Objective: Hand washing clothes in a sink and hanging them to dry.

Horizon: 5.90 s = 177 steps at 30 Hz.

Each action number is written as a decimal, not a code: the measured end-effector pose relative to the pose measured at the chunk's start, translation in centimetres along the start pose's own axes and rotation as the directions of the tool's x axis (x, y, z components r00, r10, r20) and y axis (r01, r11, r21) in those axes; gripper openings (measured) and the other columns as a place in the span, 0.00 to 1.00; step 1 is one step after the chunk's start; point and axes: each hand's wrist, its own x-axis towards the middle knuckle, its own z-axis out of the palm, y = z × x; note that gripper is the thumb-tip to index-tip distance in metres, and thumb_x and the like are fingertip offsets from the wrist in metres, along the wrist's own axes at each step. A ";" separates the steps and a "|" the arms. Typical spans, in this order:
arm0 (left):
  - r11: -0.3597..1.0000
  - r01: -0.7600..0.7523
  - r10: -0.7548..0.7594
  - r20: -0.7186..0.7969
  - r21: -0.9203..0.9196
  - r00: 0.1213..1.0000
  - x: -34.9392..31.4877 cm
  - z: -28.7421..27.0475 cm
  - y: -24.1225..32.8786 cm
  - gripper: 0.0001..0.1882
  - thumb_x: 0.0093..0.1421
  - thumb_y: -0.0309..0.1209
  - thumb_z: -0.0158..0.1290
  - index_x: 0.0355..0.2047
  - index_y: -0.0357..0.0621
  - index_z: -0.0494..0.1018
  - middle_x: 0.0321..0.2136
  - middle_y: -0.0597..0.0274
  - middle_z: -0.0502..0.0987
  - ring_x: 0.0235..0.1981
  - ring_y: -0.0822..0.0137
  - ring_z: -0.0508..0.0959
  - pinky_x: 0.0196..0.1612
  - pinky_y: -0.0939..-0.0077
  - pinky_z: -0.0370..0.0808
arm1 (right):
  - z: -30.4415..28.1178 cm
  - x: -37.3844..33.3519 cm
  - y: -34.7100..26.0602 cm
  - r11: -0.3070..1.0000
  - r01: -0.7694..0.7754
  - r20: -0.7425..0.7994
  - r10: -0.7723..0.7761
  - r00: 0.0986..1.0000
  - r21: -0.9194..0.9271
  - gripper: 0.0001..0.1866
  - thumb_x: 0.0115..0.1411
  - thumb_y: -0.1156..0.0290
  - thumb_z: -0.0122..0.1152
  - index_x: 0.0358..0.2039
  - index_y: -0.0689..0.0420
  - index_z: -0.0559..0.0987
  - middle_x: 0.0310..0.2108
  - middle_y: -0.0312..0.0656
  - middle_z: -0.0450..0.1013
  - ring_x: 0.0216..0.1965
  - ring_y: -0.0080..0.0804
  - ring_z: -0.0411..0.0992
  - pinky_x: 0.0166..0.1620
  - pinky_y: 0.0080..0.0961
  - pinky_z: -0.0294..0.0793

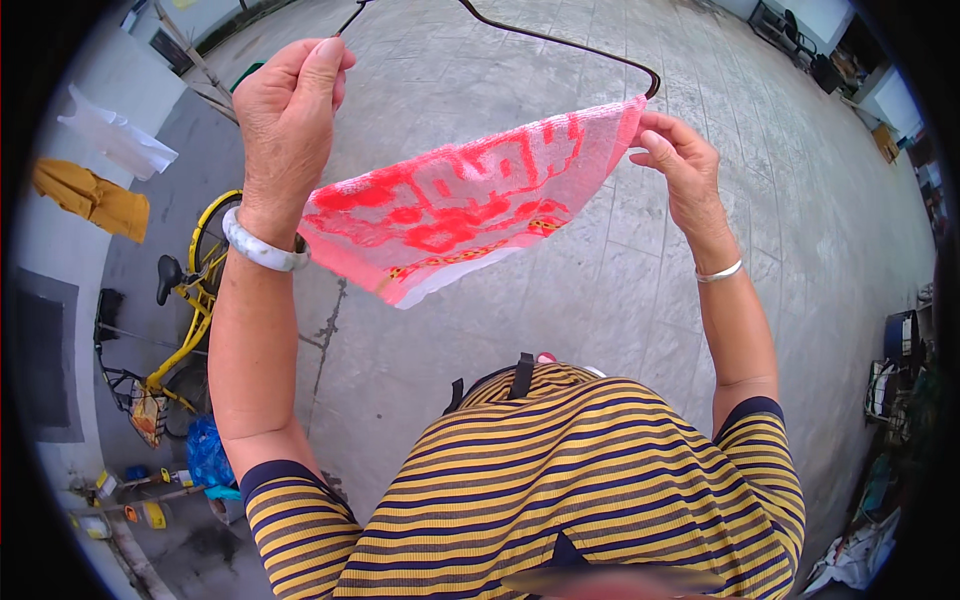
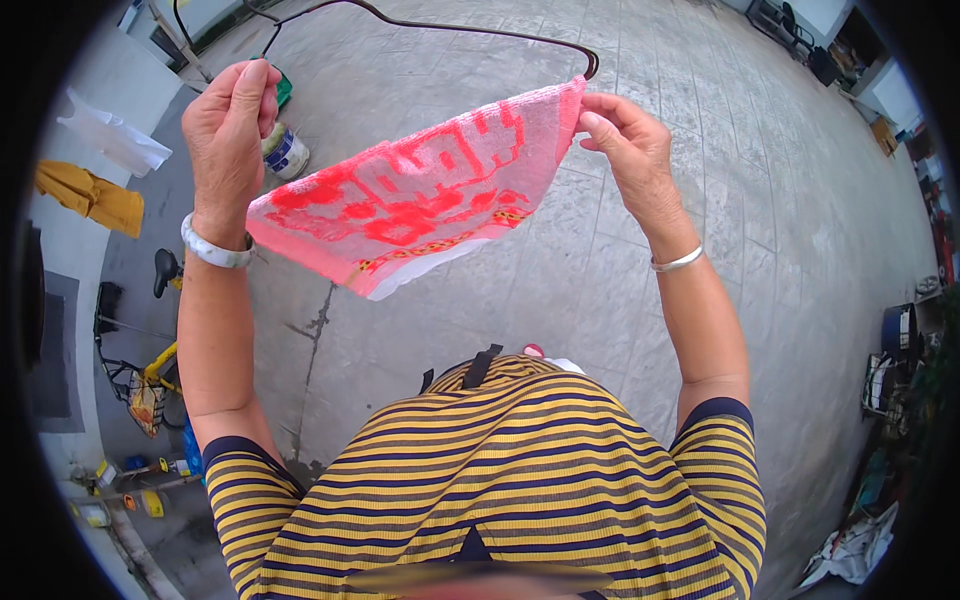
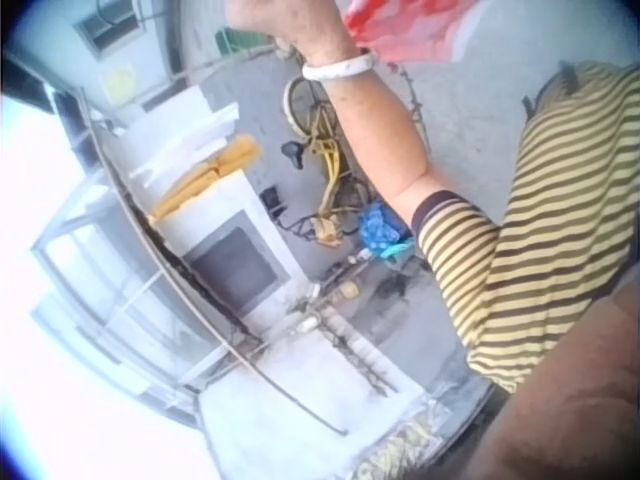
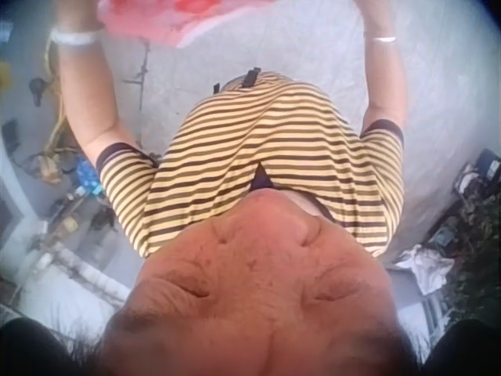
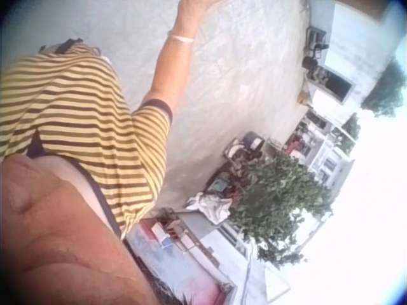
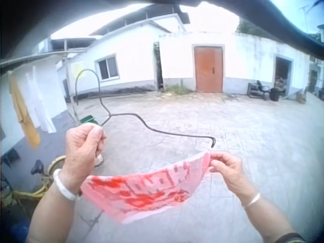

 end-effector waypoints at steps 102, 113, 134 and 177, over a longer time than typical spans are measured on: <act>0.135 0.614 -0.973 0.014 -0.778 0.231 -47.9 -2.8 -22.3 0.03 0.57 0.29 0.48 0.30 0.43 0.69 0.20 0.64 0.71 0.22 0.68 0.73 0.27 0.74 0.72 | 8.0 -1.5 -9.6 0.706 0.654 0.264 -0.598 0.756 -0.273 0.11 0.54 0.71 0.57 0.21 0.66 0.74 0.14 0.28 0.59 0.19 0.14 0.55 0.21 0.19 0.56; 0.049 0.426 -0.998 -0.027 -0.903 0.056 -66.3 -5.3 -23.4 0.05 0.55 0.26 0.46 0.24 0.41 0.70 0.18 0.61 0.72 0.20 0.66 0.72 0.26 0.73 0.72 | 8.3 -5.6 -8.9 0.687 0.672 0.168 -0.654 0.738 -0.278 0.13 0.55 0.67 0.56 0.20 0.64 0.76 0.13 0.27 0.59 0.18 0.14 0.55 0.21 0.19 0.56; 0.201 0.397 -0.977 -0.152 -0.896 0.151 -79.9 -3.4 -32.5 0.07 0.58 0.28 0.43 0.27 0.41 0.69 0.19 0.61 0.72 0.22 0.66 0.72 0.27 0.71 0.72 | 6.0 -12.1 -3.6 0.523 0.829 -0.144 -0.852 0.503 -0.201 0.09 0.46 0.72 0.54 0.13 0.61 0.74 0.12 0.38 0.67 0.16 0.25 0.63 0.20 0.29 0.61; 0.207 0.182 -0.970 -0.225 -0.961 -0.088 -105.2 5.4 -30.1 0.06 0.54 0.28 0.44 0.23 0.42 0.68 0.16 0.63 0.71 0.20 0.66 0.72 0.26 0.71 0.71 | 5.5 -16.9 -6.6 0.471 0.508 -0.143 -0.818 0.557 -0.721 0.15 0.50 0.62 0.57 0.28 0.63 0.78 0.33 0.55 0.74 0.38 0.46 0.73 0.42 0.35 0.71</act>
